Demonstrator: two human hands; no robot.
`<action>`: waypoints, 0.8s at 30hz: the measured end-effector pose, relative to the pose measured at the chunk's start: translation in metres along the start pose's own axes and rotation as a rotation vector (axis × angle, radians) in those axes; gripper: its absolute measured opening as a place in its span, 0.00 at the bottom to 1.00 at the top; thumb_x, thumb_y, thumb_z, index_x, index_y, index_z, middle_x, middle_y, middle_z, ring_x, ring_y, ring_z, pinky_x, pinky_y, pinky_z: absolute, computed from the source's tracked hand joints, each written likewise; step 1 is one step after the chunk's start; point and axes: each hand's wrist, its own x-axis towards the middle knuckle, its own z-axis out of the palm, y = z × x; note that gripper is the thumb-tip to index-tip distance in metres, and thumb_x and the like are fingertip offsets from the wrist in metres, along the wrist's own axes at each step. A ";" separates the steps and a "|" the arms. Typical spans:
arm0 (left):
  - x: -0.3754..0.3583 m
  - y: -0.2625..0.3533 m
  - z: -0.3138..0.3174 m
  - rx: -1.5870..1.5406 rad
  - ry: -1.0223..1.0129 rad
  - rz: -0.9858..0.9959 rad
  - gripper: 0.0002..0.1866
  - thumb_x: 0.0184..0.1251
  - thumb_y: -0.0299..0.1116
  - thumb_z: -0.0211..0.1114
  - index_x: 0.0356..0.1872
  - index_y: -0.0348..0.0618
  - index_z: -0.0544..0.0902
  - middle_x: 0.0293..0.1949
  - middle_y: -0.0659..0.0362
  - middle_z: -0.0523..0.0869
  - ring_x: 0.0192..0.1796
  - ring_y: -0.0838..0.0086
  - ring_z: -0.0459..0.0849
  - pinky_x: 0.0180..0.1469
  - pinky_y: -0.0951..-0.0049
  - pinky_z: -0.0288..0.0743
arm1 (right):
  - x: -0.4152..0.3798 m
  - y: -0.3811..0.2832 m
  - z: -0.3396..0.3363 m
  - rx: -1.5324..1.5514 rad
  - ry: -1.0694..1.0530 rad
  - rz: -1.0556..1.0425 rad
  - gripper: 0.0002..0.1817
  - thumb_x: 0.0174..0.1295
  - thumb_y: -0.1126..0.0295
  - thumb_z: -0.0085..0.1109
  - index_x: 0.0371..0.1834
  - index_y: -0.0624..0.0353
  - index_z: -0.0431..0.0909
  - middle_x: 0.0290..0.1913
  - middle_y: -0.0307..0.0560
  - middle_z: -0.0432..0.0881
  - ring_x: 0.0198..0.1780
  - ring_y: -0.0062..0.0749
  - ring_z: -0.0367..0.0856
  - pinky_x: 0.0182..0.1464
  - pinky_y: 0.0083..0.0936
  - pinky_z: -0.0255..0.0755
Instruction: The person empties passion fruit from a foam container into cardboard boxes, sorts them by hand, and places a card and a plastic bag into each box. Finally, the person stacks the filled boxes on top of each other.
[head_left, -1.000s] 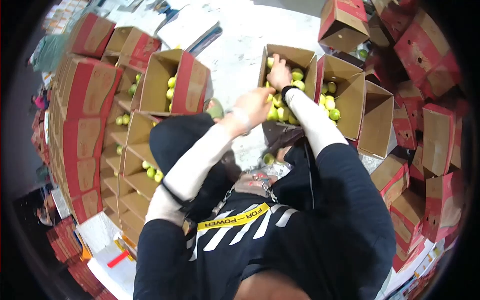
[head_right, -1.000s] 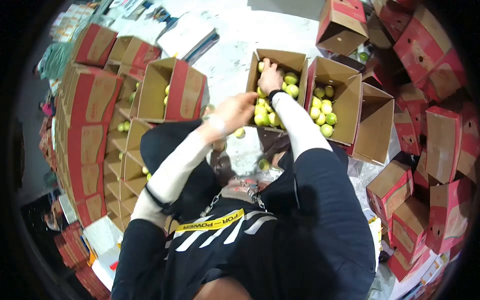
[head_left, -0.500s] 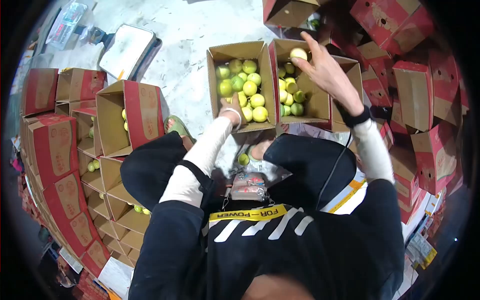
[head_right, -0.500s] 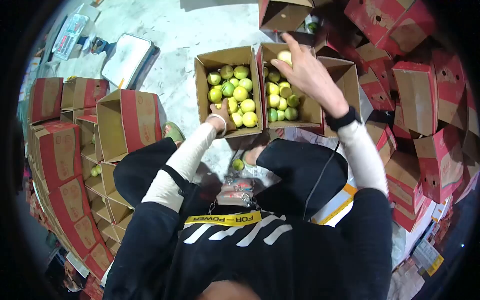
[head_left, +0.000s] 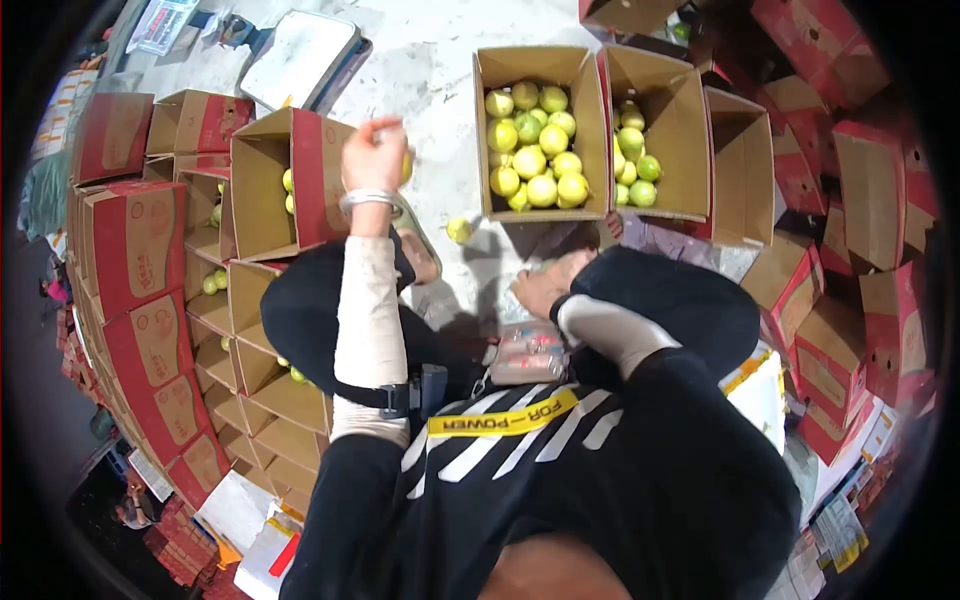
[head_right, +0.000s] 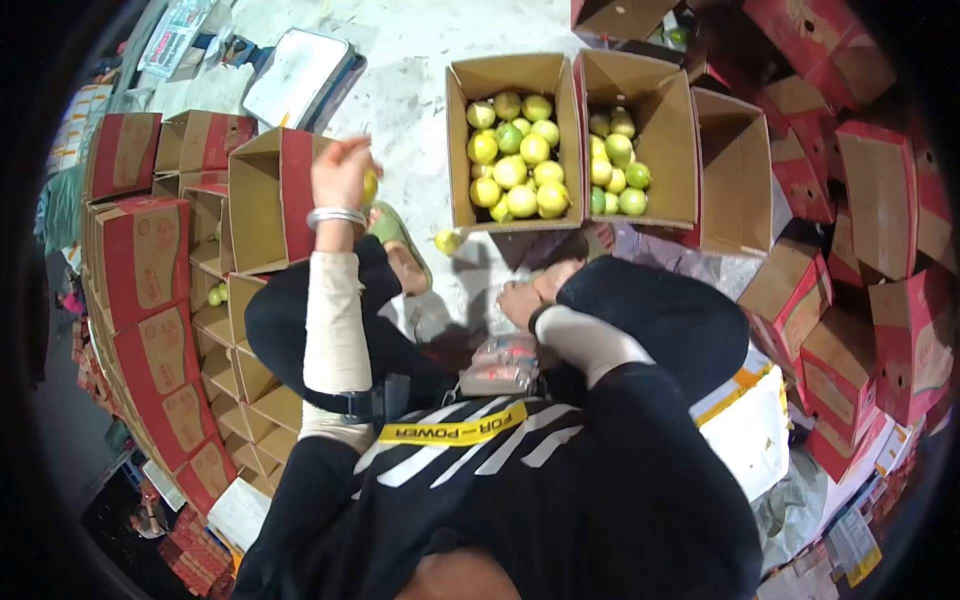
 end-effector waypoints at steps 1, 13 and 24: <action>0.013 -0.034 0.003 0.279 -0.038 -0.026 0.16 0.49 0.36 0.65 0.43 0.50 0.85 0.36 0.48 0.86 0.38 0.71 0.85 0.39 0.71 0.78 | 0.008 0.004 0.029 -0.219 0.062 -0.073 0.10 0.57 0.66 0.51 0.39 0.53 0.79 0.43 0.54 0.75 0.47 0.48 0.77 0.40 0.38 0.75; -0.045 -0.228 0.098 0.938 -0.397 -0.252 0.28 0.53 0.44 0.67 0.56 0.54 0.70 0.54 0.45 0.73 0.51 0.52 0.80 0.52 0.58 0.75 | -0.094 -0.017 -0.383 0.155 0.033 -0.024 0.25 0.43 0.60 0.67 0.46 0.56 0.76 0.43 0.55 0.78 0.43 0.48 0.81 0.41 0.39 0.75; -0.013 0.040 0.091 -0.501 0.177 0.332 0.25 0.51 0.30 0.75 0.48 0.34 0.73 0.40 0.55 0.84 0.39 0.74 0.82 0.43 0.75 0.77 | -0.144 0.113 -0.365 0.505 1.002 0.266 0.23 0.60 0.61 0.59 0.56 0.59 0.74 0.40 0.54 0.84 0.41 0.37 0.83 0.45 0.27 0.74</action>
